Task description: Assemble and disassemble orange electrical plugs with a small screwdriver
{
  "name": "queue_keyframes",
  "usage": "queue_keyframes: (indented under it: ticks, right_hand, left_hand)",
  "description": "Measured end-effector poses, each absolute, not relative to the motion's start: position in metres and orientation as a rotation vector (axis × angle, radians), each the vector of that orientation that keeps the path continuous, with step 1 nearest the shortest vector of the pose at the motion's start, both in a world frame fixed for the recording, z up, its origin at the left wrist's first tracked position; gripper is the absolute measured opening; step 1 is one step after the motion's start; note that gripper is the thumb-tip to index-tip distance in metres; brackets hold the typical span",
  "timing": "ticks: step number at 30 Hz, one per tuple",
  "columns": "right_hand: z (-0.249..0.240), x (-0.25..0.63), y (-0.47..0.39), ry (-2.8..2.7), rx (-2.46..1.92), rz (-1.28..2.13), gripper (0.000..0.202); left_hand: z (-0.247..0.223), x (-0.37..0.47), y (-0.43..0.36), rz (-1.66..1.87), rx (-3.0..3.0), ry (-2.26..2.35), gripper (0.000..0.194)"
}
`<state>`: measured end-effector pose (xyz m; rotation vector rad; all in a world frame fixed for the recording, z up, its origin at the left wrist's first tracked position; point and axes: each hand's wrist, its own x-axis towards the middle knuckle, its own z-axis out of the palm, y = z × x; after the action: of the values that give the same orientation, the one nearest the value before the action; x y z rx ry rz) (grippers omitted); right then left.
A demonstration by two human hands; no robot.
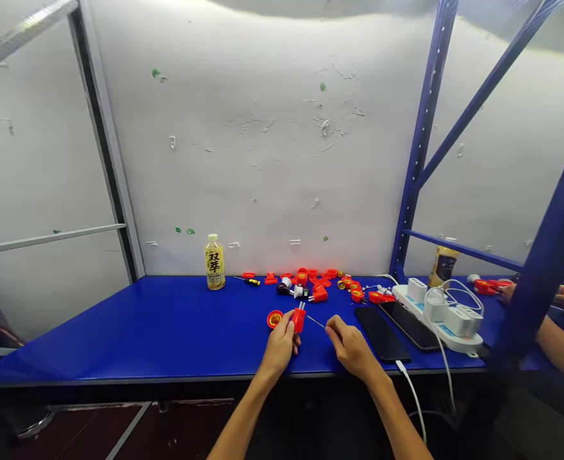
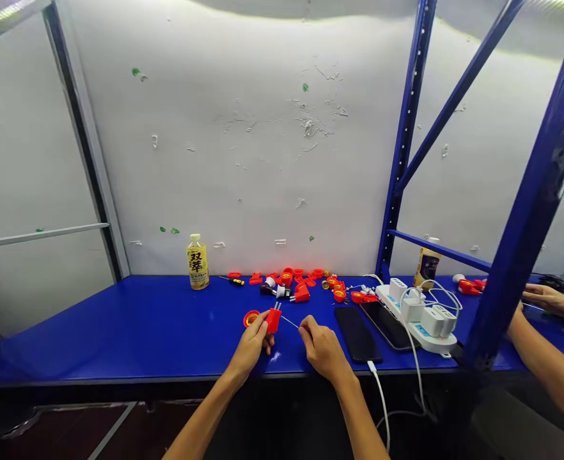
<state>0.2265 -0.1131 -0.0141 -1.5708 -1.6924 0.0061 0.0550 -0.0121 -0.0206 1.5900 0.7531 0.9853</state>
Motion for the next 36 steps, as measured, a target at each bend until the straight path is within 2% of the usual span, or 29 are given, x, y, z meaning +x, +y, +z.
queue_keyframes:
  ticks: [8,15,18,21,25,31,36]
  right_hand:
    - [-0.012,0.229,-0.116,-1.660,-1.557,0.079,0.020]
    - [-0.009,0.244,-0.109,-1.510,-1.290,0.577,0.037]
    - [-0.007,0.247,-0.109,-1.526,-1.281,0.640,0.038]
    - [-0.006,0.246,-0.111,-1.600,-1.351,0.475,0.036]
    - [-0.010,0.239,-0.114,-1.706,-1.514,0.033,0.035]
    - [-0.015,0.230,-0.118,-1.861,-1.705,-0.514,0.031]
    - [-0.023,0.230,-0.117,-1.949,-1.553,-0.859,0.026]
  left_hand:
    - [-0.015,0.055,-0.019,0.918,1.810,0.722,0.062]
    - [-0.006,0.053,-0.029,0.955,1.986,0.751,0.053]
    - [-0.004,0.053,-0.030,0.991,2.030,0.750,0.051]
    - [-0.002,0.052,-0.031,0.995,2.078,0.769,0.048]
    - [0.001,0.052,-0.031,0.967,2.090,0.805,0.046]
    - [0.003,0.055,-0.030,0.886,1.722,0.861,0.057]
    - [0.005,0.055,-0.029,0.860,1.513,0.936,0.057]
